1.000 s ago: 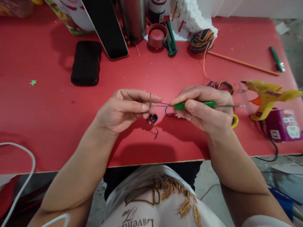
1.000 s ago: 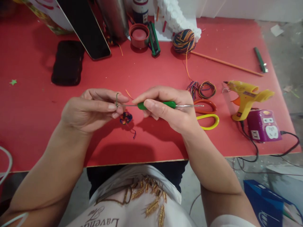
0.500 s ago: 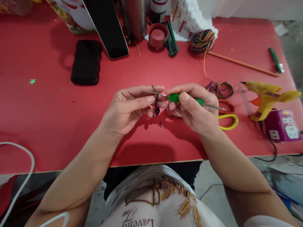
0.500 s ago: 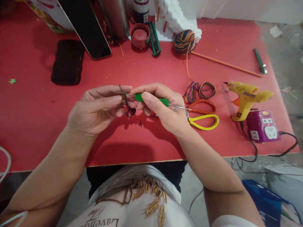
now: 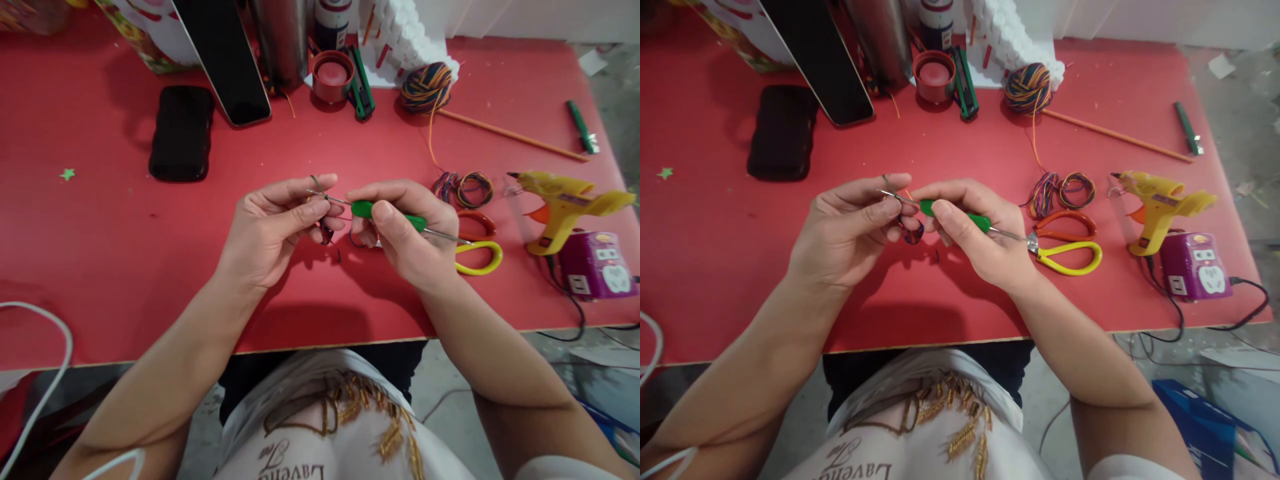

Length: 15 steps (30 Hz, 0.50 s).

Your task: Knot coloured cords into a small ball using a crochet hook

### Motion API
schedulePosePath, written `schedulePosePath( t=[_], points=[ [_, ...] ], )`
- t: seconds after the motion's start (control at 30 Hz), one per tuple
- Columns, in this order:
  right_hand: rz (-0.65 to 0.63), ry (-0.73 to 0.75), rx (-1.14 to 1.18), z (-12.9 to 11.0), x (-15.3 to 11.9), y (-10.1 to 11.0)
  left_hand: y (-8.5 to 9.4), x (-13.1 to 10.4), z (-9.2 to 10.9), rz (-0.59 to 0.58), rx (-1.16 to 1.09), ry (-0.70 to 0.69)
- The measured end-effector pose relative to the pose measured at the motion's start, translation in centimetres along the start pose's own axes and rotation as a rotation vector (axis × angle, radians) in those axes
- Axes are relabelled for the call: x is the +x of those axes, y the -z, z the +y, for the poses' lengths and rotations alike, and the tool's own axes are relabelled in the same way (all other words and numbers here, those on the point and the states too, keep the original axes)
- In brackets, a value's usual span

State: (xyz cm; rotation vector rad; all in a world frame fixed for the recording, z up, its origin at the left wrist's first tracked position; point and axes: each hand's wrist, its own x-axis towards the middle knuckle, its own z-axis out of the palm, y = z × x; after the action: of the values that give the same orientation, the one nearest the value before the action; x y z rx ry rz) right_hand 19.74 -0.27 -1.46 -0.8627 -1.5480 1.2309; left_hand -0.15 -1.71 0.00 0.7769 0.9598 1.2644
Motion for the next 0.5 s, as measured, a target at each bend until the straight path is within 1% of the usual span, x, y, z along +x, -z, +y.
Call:
schedulePosePath(
  t=[0.1,0.2,0.37,0.5],
  points=[
    [0.039,0.061,-0.127,-0.2,-0.4,-0.1,-0.3,-0.2,-0.2,0.054,0.043,-0.003],
    [0.063,0.109,-0.229,0.0,-0.7,-0.4,-0.5,-0.3,-0.5,0.085,0.065,0.007],
    [0.045,0.2,-0.352,0.1,-0.9,-1.1,-0.8,-0.2,-1.1,0.117,0.003,-0.036],
    [0.043,0.282,-0.447,0.0,-0.8,-1.4,-0.7,-0.1,-1.3,0.128,-0.018,-0.025]
  ],
)
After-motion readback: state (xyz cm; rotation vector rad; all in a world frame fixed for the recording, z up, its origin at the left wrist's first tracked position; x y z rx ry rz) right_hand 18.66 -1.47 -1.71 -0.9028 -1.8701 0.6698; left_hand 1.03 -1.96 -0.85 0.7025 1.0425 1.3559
